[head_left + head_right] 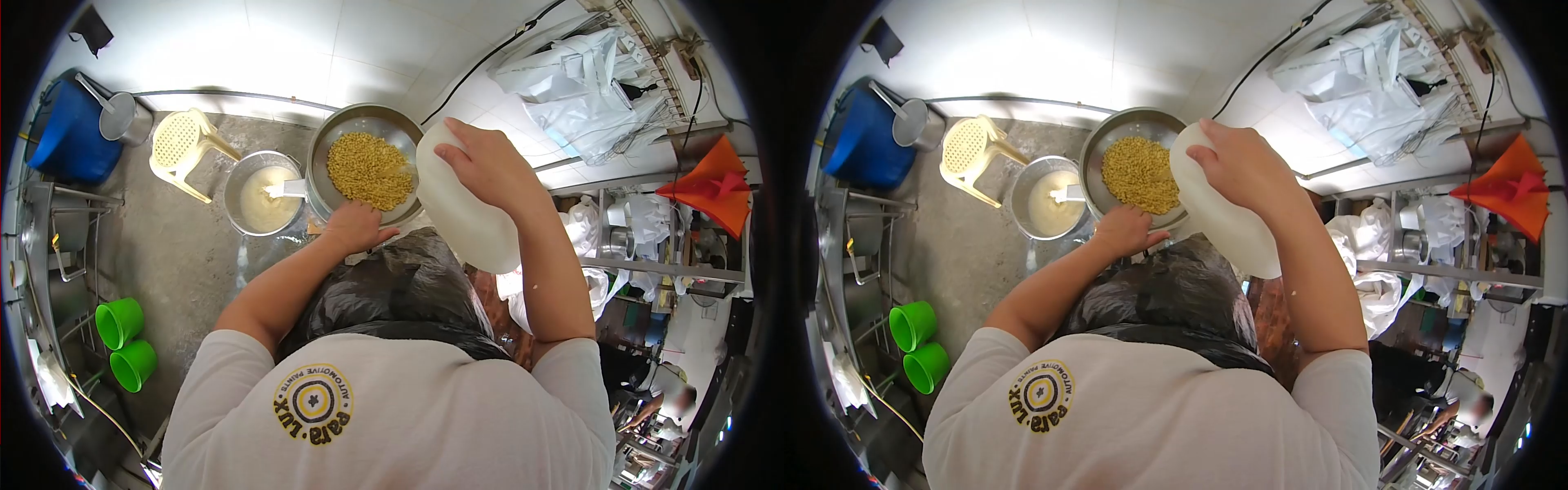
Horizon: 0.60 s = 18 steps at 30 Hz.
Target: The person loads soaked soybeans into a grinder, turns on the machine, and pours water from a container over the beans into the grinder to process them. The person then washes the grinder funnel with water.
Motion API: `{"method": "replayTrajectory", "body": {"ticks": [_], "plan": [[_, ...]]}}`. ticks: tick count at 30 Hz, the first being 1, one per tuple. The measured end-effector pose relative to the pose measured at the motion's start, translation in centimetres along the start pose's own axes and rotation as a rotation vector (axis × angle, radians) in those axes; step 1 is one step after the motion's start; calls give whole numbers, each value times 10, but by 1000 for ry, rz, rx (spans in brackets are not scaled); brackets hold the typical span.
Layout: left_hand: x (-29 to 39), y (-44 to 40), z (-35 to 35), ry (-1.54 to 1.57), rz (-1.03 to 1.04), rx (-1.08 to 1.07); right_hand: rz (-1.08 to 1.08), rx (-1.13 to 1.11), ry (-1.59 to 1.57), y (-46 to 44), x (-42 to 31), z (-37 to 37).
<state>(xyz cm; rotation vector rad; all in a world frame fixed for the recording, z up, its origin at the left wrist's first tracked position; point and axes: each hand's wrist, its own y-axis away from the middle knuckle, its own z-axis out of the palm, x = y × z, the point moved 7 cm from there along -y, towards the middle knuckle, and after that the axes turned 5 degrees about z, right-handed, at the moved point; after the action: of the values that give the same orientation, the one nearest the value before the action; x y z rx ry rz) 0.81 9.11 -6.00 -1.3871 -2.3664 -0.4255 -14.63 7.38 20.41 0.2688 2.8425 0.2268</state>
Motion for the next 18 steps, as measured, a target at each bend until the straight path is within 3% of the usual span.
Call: {"method": "replayTrajectory", "body": {"ticks": [18], "plan": [[0, -2, 1, 3, -13, -65, -5, 54, -52, 8, 1, -10]]}}
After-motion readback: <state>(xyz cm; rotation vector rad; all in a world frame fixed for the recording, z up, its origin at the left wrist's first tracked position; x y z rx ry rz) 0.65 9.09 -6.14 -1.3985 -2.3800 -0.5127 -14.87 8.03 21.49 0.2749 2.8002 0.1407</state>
